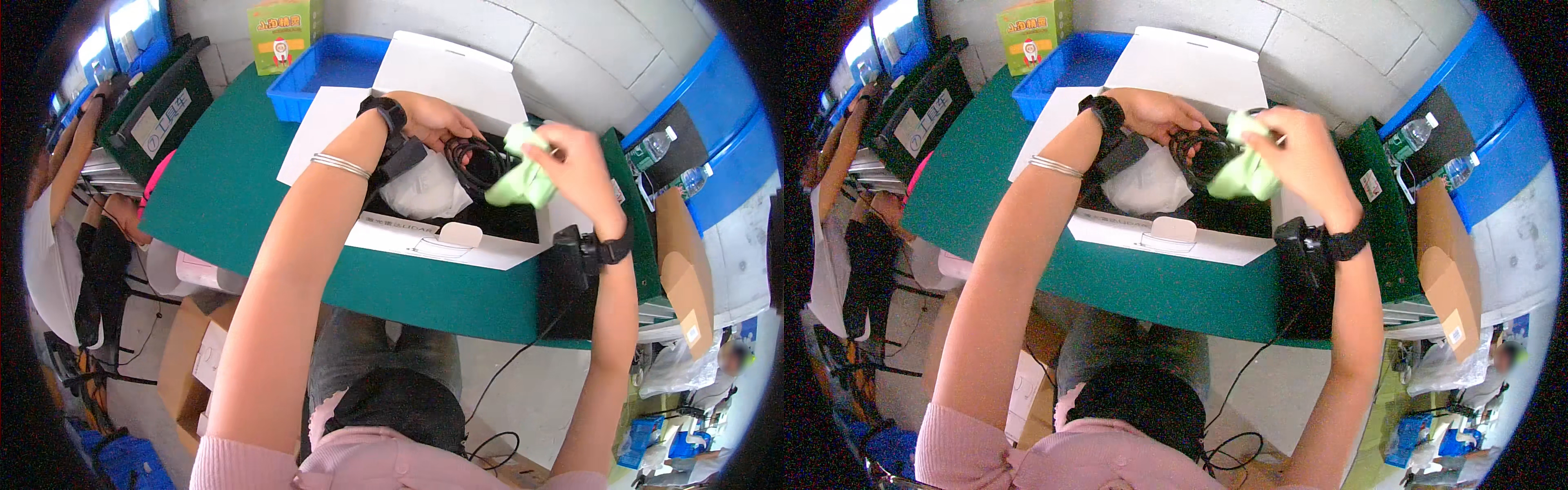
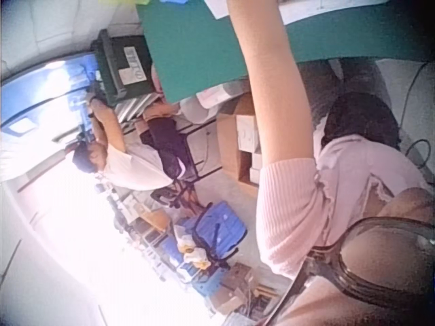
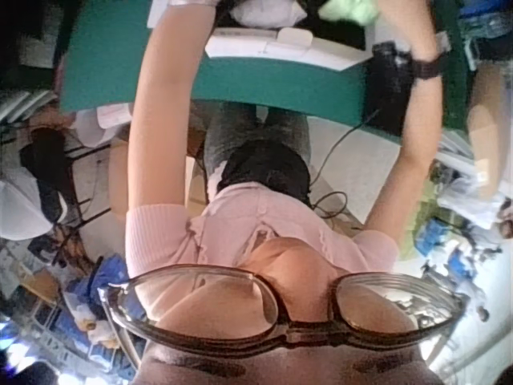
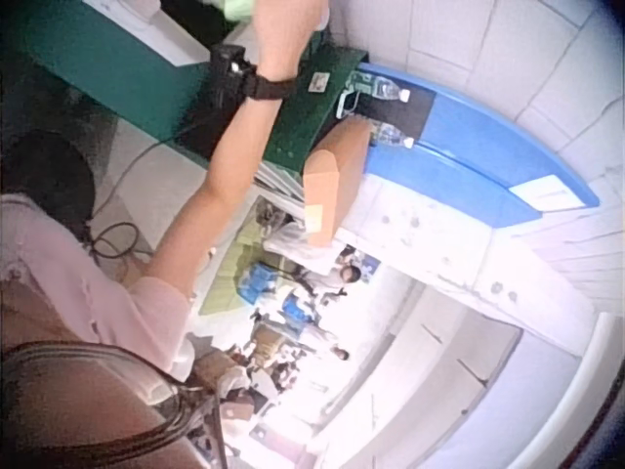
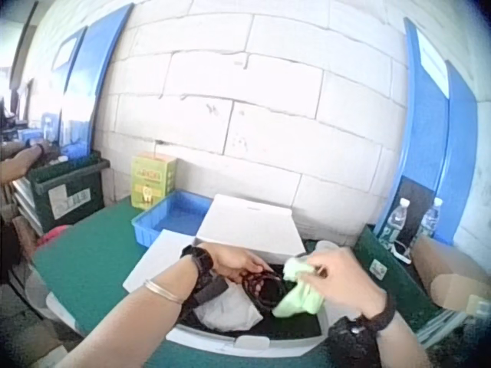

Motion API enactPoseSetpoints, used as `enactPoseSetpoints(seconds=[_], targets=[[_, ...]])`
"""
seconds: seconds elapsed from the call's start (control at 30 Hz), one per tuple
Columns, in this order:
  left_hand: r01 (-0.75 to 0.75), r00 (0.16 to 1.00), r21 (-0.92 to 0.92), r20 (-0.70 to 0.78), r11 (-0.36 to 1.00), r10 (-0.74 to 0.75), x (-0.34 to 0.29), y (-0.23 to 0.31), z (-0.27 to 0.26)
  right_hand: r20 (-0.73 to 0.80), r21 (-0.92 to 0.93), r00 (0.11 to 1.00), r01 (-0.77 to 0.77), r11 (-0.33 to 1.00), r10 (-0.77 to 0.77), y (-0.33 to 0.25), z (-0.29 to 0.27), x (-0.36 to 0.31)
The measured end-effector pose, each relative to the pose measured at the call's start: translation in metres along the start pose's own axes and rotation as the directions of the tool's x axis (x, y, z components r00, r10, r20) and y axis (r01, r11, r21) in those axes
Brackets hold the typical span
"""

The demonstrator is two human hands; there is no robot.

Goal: Packing a piece of equipment, its cables, and foam inserts into a white box.

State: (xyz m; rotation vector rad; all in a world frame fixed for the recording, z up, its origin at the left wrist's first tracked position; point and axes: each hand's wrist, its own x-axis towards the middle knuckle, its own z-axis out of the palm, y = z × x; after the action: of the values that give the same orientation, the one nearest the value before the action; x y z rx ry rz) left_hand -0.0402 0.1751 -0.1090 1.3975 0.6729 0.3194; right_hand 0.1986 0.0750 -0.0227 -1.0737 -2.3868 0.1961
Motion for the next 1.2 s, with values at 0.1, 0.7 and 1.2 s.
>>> enactPoseSetpoints(seconds=[0.1,0.7,1.2], targets=[[-0.001,1.000,0.006,-0.007,1.000,0.001,-0.001,0.001,0.001,-0.387,-0.085,0.922,-0.008,0.996,-0.026,-0.001,-0.020,0.001],[0.026,0.998,0.032,-0.055,0.999,-0.024,-0.003,0.004,0.005,0.203,-0.090,0.976,-0.060,0.994,0.078,0.010,-0.012,-0.005],[-0.020,0.999,-0.056,-0.031,0.998,0.018,-0.012,0.010,0.011,0.007,0.018,0.989,0.150,0.989,-0.150,-0.029,0.001,-0.019]])
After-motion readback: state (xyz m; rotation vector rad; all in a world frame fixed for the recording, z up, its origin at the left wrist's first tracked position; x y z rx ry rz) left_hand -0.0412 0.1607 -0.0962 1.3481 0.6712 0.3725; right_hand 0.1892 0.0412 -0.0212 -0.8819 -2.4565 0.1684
